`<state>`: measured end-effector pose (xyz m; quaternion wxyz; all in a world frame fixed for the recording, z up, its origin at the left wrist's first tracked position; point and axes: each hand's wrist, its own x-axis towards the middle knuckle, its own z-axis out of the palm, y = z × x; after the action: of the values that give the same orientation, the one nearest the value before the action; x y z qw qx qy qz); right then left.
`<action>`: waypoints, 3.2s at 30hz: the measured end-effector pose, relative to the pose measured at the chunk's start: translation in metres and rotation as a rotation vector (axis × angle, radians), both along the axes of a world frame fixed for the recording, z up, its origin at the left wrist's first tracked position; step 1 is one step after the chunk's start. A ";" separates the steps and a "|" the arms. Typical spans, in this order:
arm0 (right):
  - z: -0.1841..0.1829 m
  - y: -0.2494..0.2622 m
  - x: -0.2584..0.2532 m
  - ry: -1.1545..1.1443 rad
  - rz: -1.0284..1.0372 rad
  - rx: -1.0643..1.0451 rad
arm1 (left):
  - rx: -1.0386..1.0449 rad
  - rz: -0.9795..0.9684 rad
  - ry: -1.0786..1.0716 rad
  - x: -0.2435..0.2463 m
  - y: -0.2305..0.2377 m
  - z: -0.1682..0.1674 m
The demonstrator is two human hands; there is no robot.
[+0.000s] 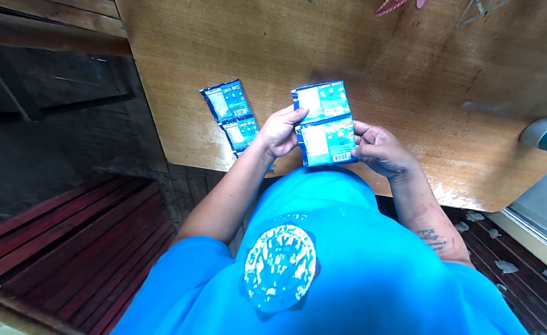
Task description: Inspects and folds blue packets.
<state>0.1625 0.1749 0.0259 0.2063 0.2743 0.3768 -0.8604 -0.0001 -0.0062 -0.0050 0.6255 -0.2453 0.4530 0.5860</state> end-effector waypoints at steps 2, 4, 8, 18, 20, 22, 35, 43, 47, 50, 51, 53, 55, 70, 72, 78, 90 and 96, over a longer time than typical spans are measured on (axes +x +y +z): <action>0.000 0.000 0.000 -0.003 0.000 -0.004 | -0.003 0.001 0.001 0.000 0.000 0.000; 0.000 0.000 0.000 -0.005 0.002 -0.013 | -0.004 0.001 -0.003 0.000 0.000 0.000; -0.001 0.000 0.001 -0.002 0.003 -0.009 | -0.013 -0.002 -0.001 0.000 0.000 0.000; -0.001 0.001 -0.001 -0.005 0.000 -0.009 | -0.009 -0.005 -0.008 0.000 0.000 -0.002; 0.000 0.000 0.000 -0.008 -0.002 -0.004 | -0.012 -0.010 -0.008 0.000 0.001 -0.002; -0.001 0.001 0.001 0.002 -0.002 -0.001 | -0.008 -0.016 -0.004 0.000 0.001 -0.003; -0.003 0.001 0.001 0.003 -0.010 -0.015 | -0.011 0.012 -0.022 0.001 0.001 -0.004; -0.001 0.000 -0.012 -0.147 -0.321 -0.143 | 0.443 -0.235 0.227 0.025 -0.030 -0.006; -0.007 -0.002 -0.021 -0.184 -0.489 -0.240 | 0.323 -0.302 0.209 0.019 -0.020 0.003; -0.008 0.000 -0.021 -0.187 -0.439 -0.117 | 0.218 -0.227 0.106 0.014 -0.013 0.008; -0.008 0.001 -0.019 -0.186 -0.393 -0.076 | 0.207 -0.194 0.069 0.013 -0.011 0.009; -0.006 0.003 -0.016 -0.217 -0.305 -0.014 | 0.191 -0.129 0.019 0.012 -0.009 0.012; -0.003 0.003 -0.011 -0.225 -0.211 0.021 | 0.191 -0.102 0.001 0.012 -0.008 0.012; 0.007 0.000 0.001 0.000 0.047 0.132 | 0.203 -0.040 -0.030 0.012 -0.009 0.008; 0.007 0.001 0.002 0.015 0.055 0.132 | 0.192 -0.027 -0.040 0.012 -0.008 0.008; 0.005 0.001 0.007 0.042 0.202 0.226 | 0.154 0.144 -0.117 0.010 0.000 0.006; 0.010 -0.002 0.006 0.055 0.107 0.057 | 0.039 0.248 -0.072 0.008 0.001 0.005; 0.011 -0.003 0.006 0.093 0.095 0.001 | 0.028 0.253 -0.057 0.006 0.000 0.006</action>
<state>0.1685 0.1714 0.0368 0.2290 0.2158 0.3991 -0.8612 0.0058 -0.0066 0.0008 0.5628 -0.3080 0.3922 0.6592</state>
